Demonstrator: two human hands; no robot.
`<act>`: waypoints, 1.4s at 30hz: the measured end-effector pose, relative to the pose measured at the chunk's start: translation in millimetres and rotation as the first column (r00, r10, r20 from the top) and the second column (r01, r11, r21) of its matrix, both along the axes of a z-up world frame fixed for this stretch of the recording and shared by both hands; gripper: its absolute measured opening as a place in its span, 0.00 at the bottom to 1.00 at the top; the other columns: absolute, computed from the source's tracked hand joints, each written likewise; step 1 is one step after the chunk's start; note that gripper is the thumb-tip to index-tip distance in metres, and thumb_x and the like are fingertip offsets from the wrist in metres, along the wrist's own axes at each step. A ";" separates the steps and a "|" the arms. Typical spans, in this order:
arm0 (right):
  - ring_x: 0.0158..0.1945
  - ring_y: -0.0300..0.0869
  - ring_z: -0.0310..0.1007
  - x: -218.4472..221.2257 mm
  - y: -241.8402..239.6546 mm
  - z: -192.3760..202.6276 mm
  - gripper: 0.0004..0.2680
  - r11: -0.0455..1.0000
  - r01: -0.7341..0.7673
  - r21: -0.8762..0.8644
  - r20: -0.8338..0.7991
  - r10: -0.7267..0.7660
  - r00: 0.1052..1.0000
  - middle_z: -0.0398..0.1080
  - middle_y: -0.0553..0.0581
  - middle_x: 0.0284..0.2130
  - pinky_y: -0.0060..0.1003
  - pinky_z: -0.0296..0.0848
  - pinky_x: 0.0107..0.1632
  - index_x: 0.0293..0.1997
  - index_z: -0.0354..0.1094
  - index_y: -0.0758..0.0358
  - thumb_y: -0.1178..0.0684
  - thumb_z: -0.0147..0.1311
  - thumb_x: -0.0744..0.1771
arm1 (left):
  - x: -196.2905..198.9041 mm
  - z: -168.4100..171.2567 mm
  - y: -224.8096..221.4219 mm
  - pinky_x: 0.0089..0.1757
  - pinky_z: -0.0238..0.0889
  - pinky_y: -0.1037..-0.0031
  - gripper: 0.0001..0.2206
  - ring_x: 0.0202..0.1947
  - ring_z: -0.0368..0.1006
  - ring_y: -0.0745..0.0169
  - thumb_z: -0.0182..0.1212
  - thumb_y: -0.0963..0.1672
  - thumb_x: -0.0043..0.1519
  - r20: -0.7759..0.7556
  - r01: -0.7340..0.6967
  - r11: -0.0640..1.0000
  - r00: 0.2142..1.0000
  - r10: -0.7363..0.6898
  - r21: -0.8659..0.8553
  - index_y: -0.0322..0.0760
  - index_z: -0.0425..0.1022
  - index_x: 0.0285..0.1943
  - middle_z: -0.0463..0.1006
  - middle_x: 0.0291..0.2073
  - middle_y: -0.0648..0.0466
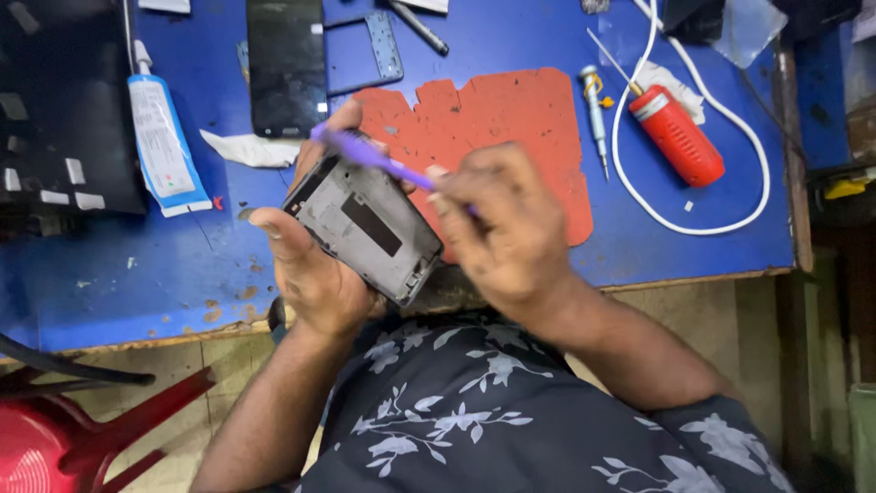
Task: The person removes the old screen from a smartphone, cleans the frame with a toothbrush and a hot air gun, and applies adhesive to the frame. The person then aligns a new screen with the frame and presses it into place.
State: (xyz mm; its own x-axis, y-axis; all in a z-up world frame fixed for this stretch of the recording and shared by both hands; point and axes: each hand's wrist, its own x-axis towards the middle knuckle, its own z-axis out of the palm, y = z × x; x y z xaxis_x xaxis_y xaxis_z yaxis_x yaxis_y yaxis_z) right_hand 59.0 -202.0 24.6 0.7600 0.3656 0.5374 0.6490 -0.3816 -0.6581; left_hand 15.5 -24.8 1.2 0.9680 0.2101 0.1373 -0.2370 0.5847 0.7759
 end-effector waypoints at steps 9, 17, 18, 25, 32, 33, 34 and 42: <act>0.35 0.40 0.70 -18.1 -18.0 -20.8 0.04 0.989 -0.054 -0.136 -0.177 0.029 0.984 0.67 0.58 0.38 0.34 0.69 0.36 0.44 0.70 0.68 0.64 0.61 0.67 | 13.2 6.6 48.7 0.50 0.66 0.68 0.44 0.45 0.71 0.57 0.46 0.66 0.67 0.225 -0.262 0.965 0.941 0.253 0.010 0.26 0.61 0.74 0.71 0.47 0.46; 0.37 0.40 0.69 -8.4 -16.3 1.0 0.03 0.998 0.056 -0.003 -0.069 -0.056 0.996 0.68 0.57 0.40 0.35 0.69 0.39 0.44 0.69 0.69 0.63 0.59 0.69 | 15.1 9.5 0.4 0.51 0.67 0.68 0.45 0.46 0.69 0.61 0.44 0.67 0.68 0.131 -0.062 0.979 0.991 0.036 0.195 0.32 0.53 0.80 0.71 0.49 0.48; 0.36 0.40 0.69 -7.0 -7.2 0.4 0.03 0.999 0.022 0.040 -0.131 -0.016 0.991 0.68 0.57 0.40 0.34 0.69 0.38 0.44 0.69 0.69 0.64 0.59 0.70 | 12.4 8.5 -3.8 0.52 0.66 0.70 0.45 0.48 0.68 0.63 0.44 0.67 0.68 0.115 -0.041 0.976 0.993 0.017 0.212 0.32 0.53 0.80 0.71 0.53 0.49; 0.35 0.44 0.71 -9.2 25.5 9.0 0.03 0.999 -0.045 0.016 -0.141 0.046 0.989 0.68 0.60 0.38 0.36 0.69 0.36 0.42 0.69 0.71 0.65 0.59 0.68 | 2.0 -3.9 0.0 0.56 0.67 0.70 0.46 0.50 0.67 0.65 0.42 0.67 0.67 0.060 -0.015 0.987 0.998 0.006 0.162 0.30 0.54 0.80 0.69 0.55 0.49; 0.35 0.44 0.73 -9.9 19.0 4.5 0.03 0.998 -0.053 -0.036 -0.123 0.048 0.991 0.68 0.60 0.38 0.37 0.71 0.37 0.40 0.68 0.69 0.67 0.58 0.68 | 2.3 -5.9 4.1 0.56 0.64 0.72 0.47 0.52 0.65 0.66 0.37 0.68 0.67 0.081 -0.060 0.938 0.996 0.034 0.343 0.29 0.51 0.80 0.69 0.58 0.50; 0.35 0.45 0.72 -9.7 16.7 2.2 0.03 0.997 -0.051 -0.050 -0.095 0.046 0.994 0.68 0.60 0.38 0.38 0.71 0.37 0.40 0.68 0.69 0.67 0.59 0.68 | 2.6 -5.4 3.2 0.55 0.64 0.72 0.48 0.52 0.65 0.66 0.37 0.68 0.66 0.080 -0.057 0.939 0.996 0.032 0.338 0.29 0.51 0.81 0.68 0.58 0.50; 0.35 0.45 0.72 -11.2 15.0 0.0 0.03 0.997 -0.048 -0.063 -0.066 0.044 0.997 0.68 0.60 0.37 0.38 0.71 0.37 0.40 0.68 0.69 0.66 0.59 0.68 | 3.4 -5.0 1.8 0.55 0.64 0.71 0.48 0.52 0.65 0.65 0.36 0.68 0.66 0.079 -0.055 0.941 0.996 0.030 0.334 0.29 0.50 0.81 0.67 0.58 0.50; 0.35 0.45 0.73 -8.9 17.7 2.8 0.04 0.997 -0.005 -0.083 -0.087 -0.002 0.996 0.68 0.61 0.38 0.37 0.74 0.38 0.41 0.67 0.70 0.65 0.59 0.69 | 5.6 -0.2 3.6 0.58 0.64 0.73 0.49 0.53 0.67 0.68 0.32 0.69 0.66 0.052 -0.048 0.903 0.998 0.028 0.428 0.30 0.49 0.82 0.66 0.61 0.51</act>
State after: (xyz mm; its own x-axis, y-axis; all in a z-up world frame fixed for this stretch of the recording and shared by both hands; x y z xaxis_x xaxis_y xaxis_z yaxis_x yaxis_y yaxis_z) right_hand 50.1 -184.3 27.3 0.8019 0.4075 0.4370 0.5913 -0.4363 -0.6782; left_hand 21.1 -21.2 1.0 0.9515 0.1581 0.2640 -0.2915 0.1879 0.9380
